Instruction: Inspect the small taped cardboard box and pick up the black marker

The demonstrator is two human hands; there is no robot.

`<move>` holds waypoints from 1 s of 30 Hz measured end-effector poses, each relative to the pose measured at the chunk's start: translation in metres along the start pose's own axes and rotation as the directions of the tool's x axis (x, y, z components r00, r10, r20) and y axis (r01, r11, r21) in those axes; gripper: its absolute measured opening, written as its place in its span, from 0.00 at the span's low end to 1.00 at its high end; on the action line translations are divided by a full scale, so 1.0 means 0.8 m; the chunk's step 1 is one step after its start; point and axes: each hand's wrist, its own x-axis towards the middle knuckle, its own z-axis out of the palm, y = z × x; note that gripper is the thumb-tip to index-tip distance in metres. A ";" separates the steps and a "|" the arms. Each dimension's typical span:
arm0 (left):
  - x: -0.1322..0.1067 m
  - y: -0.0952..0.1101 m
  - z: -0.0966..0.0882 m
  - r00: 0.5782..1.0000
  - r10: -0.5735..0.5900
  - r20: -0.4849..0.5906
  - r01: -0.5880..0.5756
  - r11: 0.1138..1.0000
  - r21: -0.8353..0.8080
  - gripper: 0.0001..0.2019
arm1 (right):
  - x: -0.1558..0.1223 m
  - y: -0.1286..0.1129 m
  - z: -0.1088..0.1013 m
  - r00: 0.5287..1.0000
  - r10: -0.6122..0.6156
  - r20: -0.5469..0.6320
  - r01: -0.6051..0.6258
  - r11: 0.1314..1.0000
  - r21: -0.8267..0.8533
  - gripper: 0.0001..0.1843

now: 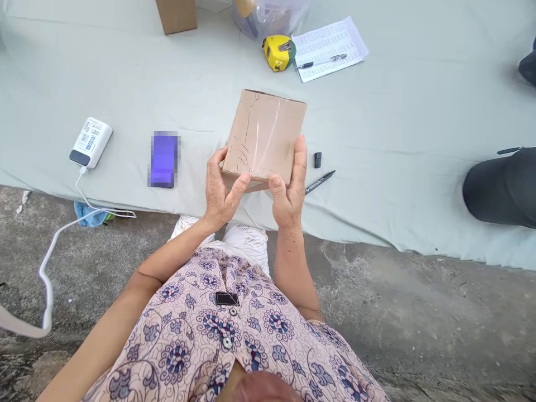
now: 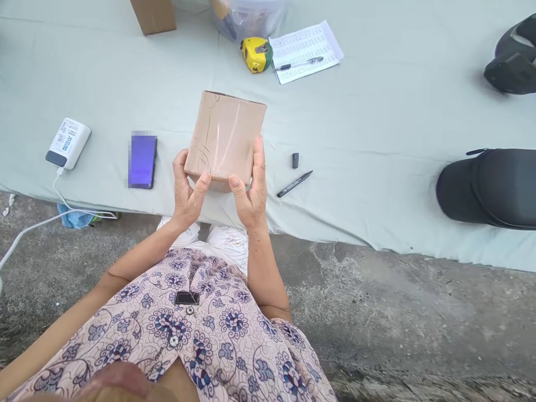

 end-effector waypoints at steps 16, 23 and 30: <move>-0.018 -0.008 -0.003 0.999 -0.012 -0.045 0.013 0.999 0.029 0.27 | 0.009 0.014 0.014 0.997 0.074 -0.014 -0.067 0.961 0.268 0.40; -0.035 -0.014 0.006 0.999 0.035 -0.034 -0.031 0.993 0.111 0.33 | 0.002 0.010 0.014 0.984 0.097 -0.151 -0.072 0.984 0.164 0.39; -0.075 0.003 0.019 0.999 0.015 0.047 -0.019 0.994 0.105 0.41 | 0.005 0.007 -0.008 0.929 0.161 -0.335 -0.202 0.975 -0.093 0.38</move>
